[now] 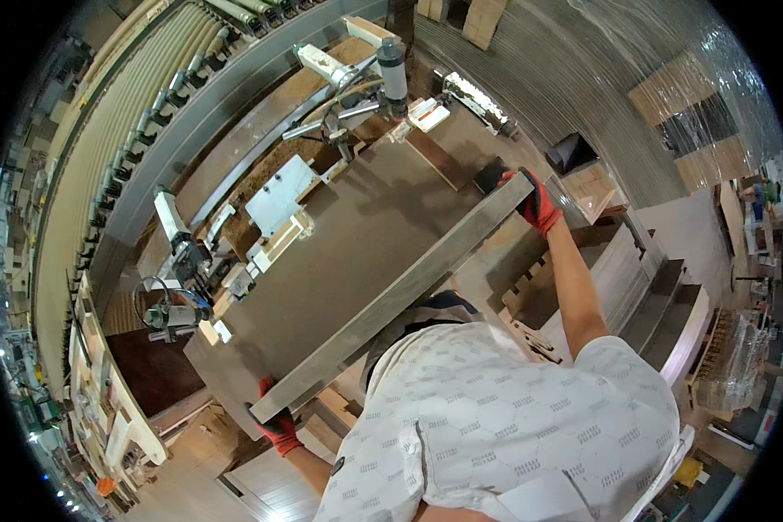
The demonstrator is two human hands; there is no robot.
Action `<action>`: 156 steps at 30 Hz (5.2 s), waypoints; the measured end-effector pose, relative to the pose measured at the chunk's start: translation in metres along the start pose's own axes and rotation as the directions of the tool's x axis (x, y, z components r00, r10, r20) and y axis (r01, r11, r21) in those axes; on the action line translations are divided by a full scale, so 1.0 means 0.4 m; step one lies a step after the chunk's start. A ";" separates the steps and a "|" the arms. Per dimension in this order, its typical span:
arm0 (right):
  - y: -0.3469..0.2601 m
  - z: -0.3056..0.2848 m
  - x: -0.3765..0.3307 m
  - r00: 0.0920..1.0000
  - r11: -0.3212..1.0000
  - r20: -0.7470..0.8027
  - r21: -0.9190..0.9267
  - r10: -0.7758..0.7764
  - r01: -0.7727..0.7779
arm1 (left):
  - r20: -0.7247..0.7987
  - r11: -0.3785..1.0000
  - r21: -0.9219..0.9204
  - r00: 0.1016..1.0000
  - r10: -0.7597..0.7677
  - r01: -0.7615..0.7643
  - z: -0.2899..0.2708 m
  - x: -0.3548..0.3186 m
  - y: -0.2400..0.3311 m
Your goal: The person picks up wood panels one by one from a stack and feeds them into a woodworking machine, then moves the processed panels to another stack.
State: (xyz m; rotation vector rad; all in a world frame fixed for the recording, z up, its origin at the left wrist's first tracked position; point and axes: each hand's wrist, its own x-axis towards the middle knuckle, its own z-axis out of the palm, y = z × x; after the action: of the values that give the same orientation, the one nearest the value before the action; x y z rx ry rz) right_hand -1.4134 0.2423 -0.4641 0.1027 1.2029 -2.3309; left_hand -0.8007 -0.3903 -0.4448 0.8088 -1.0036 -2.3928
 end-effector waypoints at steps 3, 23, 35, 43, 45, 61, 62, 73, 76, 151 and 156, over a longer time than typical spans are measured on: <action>-0.021 -0.055 0.047 0.998 0.995 -0.057 0.100 0.000 0.005 | 0.052 0.996 -0.087 0.999 0.009 -0.004 -0.004 0.024 -0.022; 0.488 0.267 -0.092 0.585 0.936 -0.761 -0.082 -0.280 0.341 | 0.565 -0.183 0.803 0.822 -0.067 -0.567 0.906 0.067 -0.164; 0.492 0.272 -0.058 0.245 0.767 -0.738 -0.640 -0.629 0.045 | 0.636 -0.180 0.765 0.769 0.066 -0.618 0.740 0.505 -0.068; 0.496 0.244 -0.061 0.210 0.756 -0.751 -0.651 -0.626 -0.074 | 0.616 -0.465 0.736 0.771 0.158 -0.493 0.679 0.738 -0.142; 0.467 0.302 -0.074 0.242 0.818 -0.803 -0.572 -0.544 -0.059 | 0.612 -0.542 0.731 0.751 0.250 -0.415 0.687 0.766 -0.133; 0.477 0.312 -0.066 0.180 0.729 -0.736 -0.675 -0.653 -0.112 | 0.543 -0.238 0.837 0.800 0.253 -0.493 0.668 0.858 -0.148; 0.471 0.336 -0.068 0.194 0.753 -0.752 -0.652 -0.629 -0.087 | 0.640 -0.298 0.767 0.715 0.282 -0.569 0.655 0.877 -0.158; 0.442 0.318 -0.091 0.237 0.780 -0.787 -0.608 -0.569 -0.149 | 0.577 -0.431 0.758 0.811 0.092 -0.490 0.804 0.881 -0.240; 0.448 0.329 -0.087 0.393 0.887 -0.795 -0.402 -0.461 0.227 | 0.546 -0.386 0.793 0.831 0.108 -0.471 0.779 0.855 -0.231; 0.306 0.786 -0.308 0.735 -0.400 0.671 -0.651 0.093 0.645 | 0.665 -0.437 0.695 0.741 0.088 -0.571 0.721 0.862 -0.201; 0.289 0.803 -0.334 0.755 -0.361 0.644 -0.679 0.125 0.639 | 0.669 -0.394 0.697 0.741 0.058 -0.598 0.683 0.875 -0.203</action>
State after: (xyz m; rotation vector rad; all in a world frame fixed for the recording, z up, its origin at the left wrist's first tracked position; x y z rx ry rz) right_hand -1.1913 -0.0094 -0.3165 -1.5260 2.5793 -0.4978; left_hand -1.2511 -0.4012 -0.4714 0.1501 -2.9169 -0.4592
